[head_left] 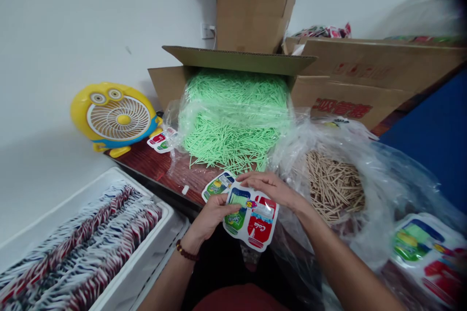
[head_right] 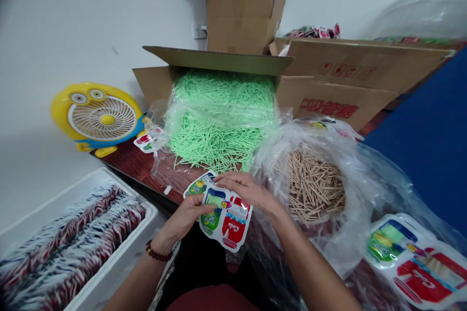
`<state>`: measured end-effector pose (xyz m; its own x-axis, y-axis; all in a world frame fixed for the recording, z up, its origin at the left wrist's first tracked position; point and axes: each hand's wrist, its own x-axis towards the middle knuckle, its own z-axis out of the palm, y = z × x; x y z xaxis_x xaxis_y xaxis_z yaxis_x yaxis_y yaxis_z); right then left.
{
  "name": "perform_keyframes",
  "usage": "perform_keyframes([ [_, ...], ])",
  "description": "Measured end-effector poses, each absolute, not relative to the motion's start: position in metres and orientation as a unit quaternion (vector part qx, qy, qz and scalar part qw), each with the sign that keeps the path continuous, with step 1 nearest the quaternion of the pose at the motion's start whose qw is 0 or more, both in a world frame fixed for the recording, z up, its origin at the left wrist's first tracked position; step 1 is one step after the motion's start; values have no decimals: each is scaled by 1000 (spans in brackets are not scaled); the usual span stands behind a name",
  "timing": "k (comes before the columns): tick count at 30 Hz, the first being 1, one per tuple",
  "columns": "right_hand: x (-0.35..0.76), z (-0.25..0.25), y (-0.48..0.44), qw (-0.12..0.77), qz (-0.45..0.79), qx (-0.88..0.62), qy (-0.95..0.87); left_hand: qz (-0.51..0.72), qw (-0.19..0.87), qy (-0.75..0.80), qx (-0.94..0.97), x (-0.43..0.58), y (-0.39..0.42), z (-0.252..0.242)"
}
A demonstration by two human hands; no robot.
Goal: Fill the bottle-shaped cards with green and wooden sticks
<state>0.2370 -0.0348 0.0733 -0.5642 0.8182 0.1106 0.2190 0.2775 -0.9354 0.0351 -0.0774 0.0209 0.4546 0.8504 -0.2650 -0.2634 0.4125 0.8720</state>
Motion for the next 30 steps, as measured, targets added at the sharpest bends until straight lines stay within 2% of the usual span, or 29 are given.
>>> perform_keyframes([
  [10,237,66,-35,256,517,-359,-734,367,750,370,408,39,-79,19],
  [15,254,68,-38,275,533,-405,-690,395,742,377,389,40,-74,23],
  [22,261,69,-56,293,437,-445,-725,391,703,401,438,59,-77,40],
  [30,266,66,-76,314,446,-456,-703,367,643,455,495,71,-88,41],
])
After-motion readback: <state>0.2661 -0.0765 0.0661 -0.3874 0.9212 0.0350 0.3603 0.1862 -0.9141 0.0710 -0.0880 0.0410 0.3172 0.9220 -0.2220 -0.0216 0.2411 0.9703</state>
